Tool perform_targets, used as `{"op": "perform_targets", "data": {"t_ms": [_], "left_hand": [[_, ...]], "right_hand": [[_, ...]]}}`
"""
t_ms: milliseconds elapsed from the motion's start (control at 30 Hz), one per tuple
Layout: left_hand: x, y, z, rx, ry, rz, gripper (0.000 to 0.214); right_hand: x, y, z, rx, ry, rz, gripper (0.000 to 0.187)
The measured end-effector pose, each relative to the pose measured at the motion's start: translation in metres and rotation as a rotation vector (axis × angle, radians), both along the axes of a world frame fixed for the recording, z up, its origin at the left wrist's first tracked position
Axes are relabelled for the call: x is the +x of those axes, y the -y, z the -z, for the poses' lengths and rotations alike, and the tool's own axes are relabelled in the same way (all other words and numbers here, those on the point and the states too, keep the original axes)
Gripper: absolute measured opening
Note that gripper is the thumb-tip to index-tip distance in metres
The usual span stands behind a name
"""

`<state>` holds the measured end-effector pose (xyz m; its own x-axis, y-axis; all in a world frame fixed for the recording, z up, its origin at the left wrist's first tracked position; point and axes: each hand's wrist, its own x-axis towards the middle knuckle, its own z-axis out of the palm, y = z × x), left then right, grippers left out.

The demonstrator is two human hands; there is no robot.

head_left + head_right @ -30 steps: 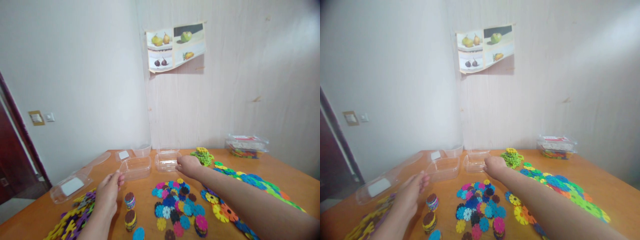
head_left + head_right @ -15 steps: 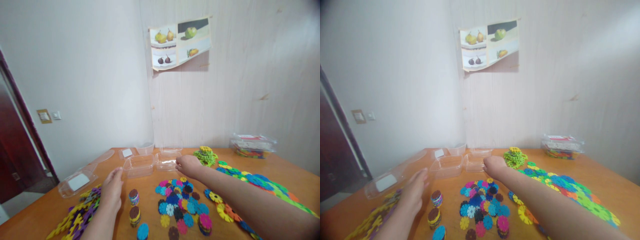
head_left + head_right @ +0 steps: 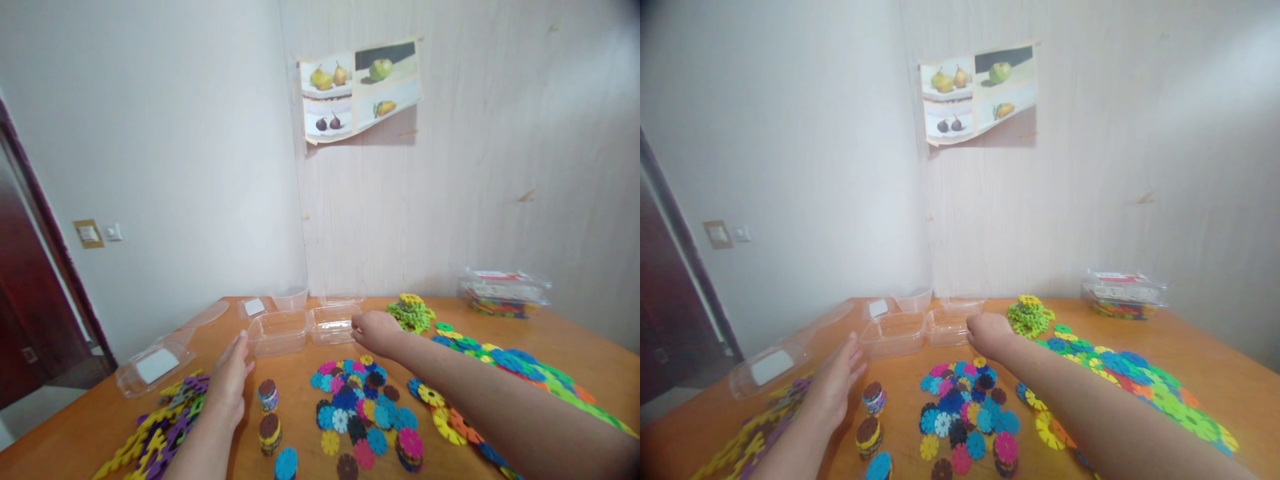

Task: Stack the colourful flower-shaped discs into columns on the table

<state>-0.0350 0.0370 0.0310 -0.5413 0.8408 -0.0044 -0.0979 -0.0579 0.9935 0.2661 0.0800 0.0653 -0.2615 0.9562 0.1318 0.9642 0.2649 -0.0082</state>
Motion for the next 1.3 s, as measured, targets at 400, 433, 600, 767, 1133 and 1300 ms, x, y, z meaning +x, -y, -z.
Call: {"op": "perform_targets", "data": {"t_ms": [400,433,600,767,1133,1300], "left_hand": [[0.0,0.0011,-0.0015,-0.003,-0.009,0.021,0.061],[-0.0003,0.0007,-0.0011,-0.004,-0.012,0.019,0.06],[-0.0001,0.0008,-0.0021,-0.008,0.0,0.014,0.057],[0.001,0.0024,-0.0052,-0.016,-0.003,0.008,0.053],[-0.0016,-0.0011,-0.0011,0.007,-0.006,0.001,0.053],[-0.0004,0.0005,-0.0034,0.01,-0.008,-0.024,0.052]], "right_hand": [[0.0019,-0.0003,0.0023,0.018,-0.001,-0.01,0.033],[0.002,0.0001,0.0023,0.022,0.003,-0.006,0.033],[0.0051,0.002,0.0014,0.034,0.021,0.033,0.032],[0.0087,0.0023,0.0012,0.033,0.029,0.067,0.032],[0.0099,0.0007,0.0006,0.025,0.024,0.084,0.031],[0.0094,0.0045,-0.0026,0.015,0.009,0.096,0.034]]}}
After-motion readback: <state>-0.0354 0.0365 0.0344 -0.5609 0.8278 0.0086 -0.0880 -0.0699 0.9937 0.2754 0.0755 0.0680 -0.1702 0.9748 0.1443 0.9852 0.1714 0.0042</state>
